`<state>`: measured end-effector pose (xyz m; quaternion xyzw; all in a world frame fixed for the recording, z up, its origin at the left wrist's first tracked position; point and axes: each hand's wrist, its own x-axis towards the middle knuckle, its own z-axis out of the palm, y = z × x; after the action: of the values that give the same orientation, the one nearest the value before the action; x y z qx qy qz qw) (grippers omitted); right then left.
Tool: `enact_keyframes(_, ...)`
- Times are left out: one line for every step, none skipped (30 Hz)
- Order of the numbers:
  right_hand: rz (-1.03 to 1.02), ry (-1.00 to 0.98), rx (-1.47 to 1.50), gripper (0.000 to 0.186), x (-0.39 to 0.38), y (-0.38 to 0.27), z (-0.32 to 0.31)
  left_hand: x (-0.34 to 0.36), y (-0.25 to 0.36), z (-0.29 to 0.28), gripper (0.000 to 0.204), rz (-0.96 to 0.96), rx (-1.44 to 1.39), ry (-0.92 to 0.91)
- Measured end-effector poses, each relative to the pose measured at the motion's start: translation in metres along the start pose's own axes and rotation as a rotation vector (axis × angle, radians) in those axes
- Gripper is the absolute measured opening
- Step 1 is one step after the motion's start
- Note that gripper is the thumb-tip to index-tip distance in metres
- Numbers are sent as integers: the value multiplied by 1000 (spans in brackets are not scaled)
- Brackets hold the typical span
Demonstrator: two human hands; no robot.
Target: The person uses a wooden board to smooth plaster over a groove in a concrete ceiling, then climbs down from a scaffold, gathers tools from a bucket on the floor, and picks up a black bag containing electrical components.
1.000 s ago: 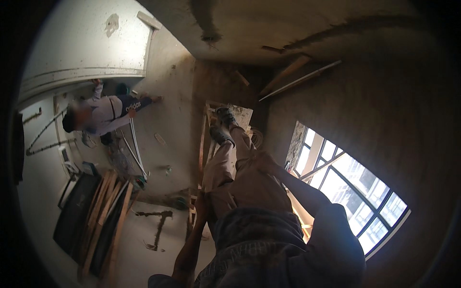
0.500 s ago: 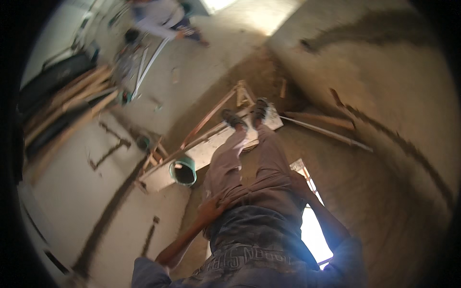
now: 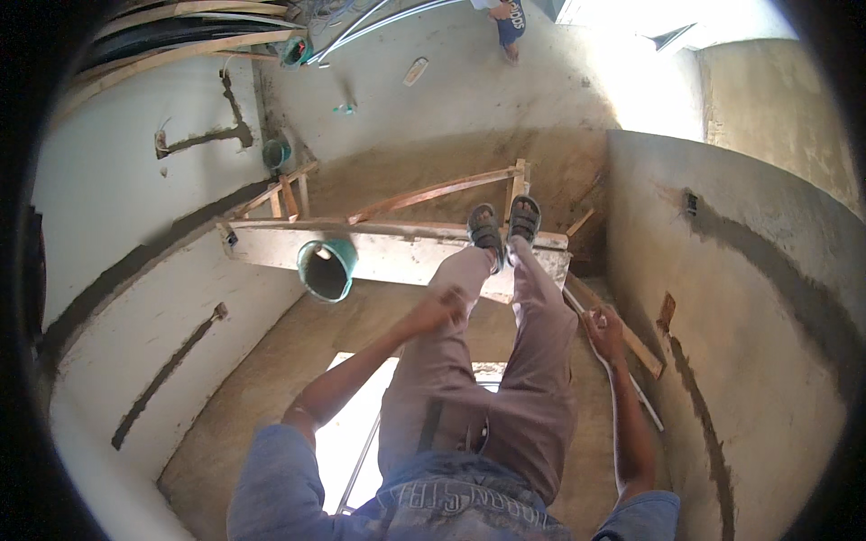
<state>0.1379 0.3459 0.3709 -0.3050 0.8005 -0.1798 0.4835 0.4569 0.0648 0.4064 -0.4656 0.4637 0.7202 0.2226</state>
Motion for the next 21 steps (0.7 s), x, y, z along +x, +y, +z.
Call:
enact_keyframes(58, -3, -2, 34, 30, 38, 7, 32, -33, -22, 20, 146, -218, 204)
enact_keyframes(128, 4, -4, 38, 56, 73, 19, 59, -54, -51, 21, 128, -386, 348)
enact_keyframes(104, 97, 26, 37, 85, 103, 36, 79, -81, -76, 23, 175, -478, 483)
enact_keyframes(76, 185, 53, 38, 114, 132, 52, 101, -126, -103, 26, 157, -612, 576)
enact_keyframes(55, 276, 81, 38, 137, 156, 63, 113, -143, -117, 32, 30, -664, 721)
enact_keyframes(45, 240, 2, 40, 159, 165, 71, 124, -183, -134, 38, -66, -714, 805)
enact_keyframes(14, 229, -89, 41, 178, 155, 72, 130, -229, -151, 43, -94, -760, 866)
enact_keyframes(5, 197, -167, 42, 198, 159, 82, 137, -271, -166, 47, -166, -867, 894)
enact_keyframes(59, 166, -131, 43, 217, 173, 92, 138, -309, -176, 51, -233, -975, 938)
enact_keyframes(119, 138, -94, 44, 232, 192, 109, 138, -345, -187, 55, -270, -1052, 993)
enact_keyframes(180, 112, -60, 45, 245, 215, 127, 139, -372, -194, 62, -293, -1147, 1057)
enact_keyframes(161, 113, -66, 46, 255, 246, 141, 126, -405, -199, 73, -190, -1302, 1024)
enact_keyframes(184, 122, -130, 46, 265, 259, 158, 130, -416, -202, 86, -254, -1355, 1134)
enact_keyframes(212, 143, -178, 47, 270, 271, 172, 131, -428, -216, 91, -256, -1501, 1187)
enact_keyframes(233, 168, -216, 47, 278, 281, 183, 130, -441, -231, 92, -254, -1598, 1233)
enact_keyframes(238, 181, -241, 47, 294, 287, 195, 129, -459, -243, 93, -251, -1703, 1296)
enact_keyframes(245, 206, -278, 47, 304, 293, 199, 135, -469, -246, 96, -263, -1781, 1363)
enact_keyframes(246, 229, -315, 47, 317, 299, 199, 139, -480, -250, 100, -278, -1859, 1426)
enact_keyframes(262, 280, -330, 47, 322, 309, 200, 156, -485, -262, 99, -263, -1839, 1485)
enact_keyframes(238, 296, -361, 47, 339, 311, 199, 155, -510, -258, 98, -245, -1858, 1572)
enact_keyframes(270, 343, -360, 47, 337, 323, 198, 176, -508, -277, 97, -229, -1825, 1620)
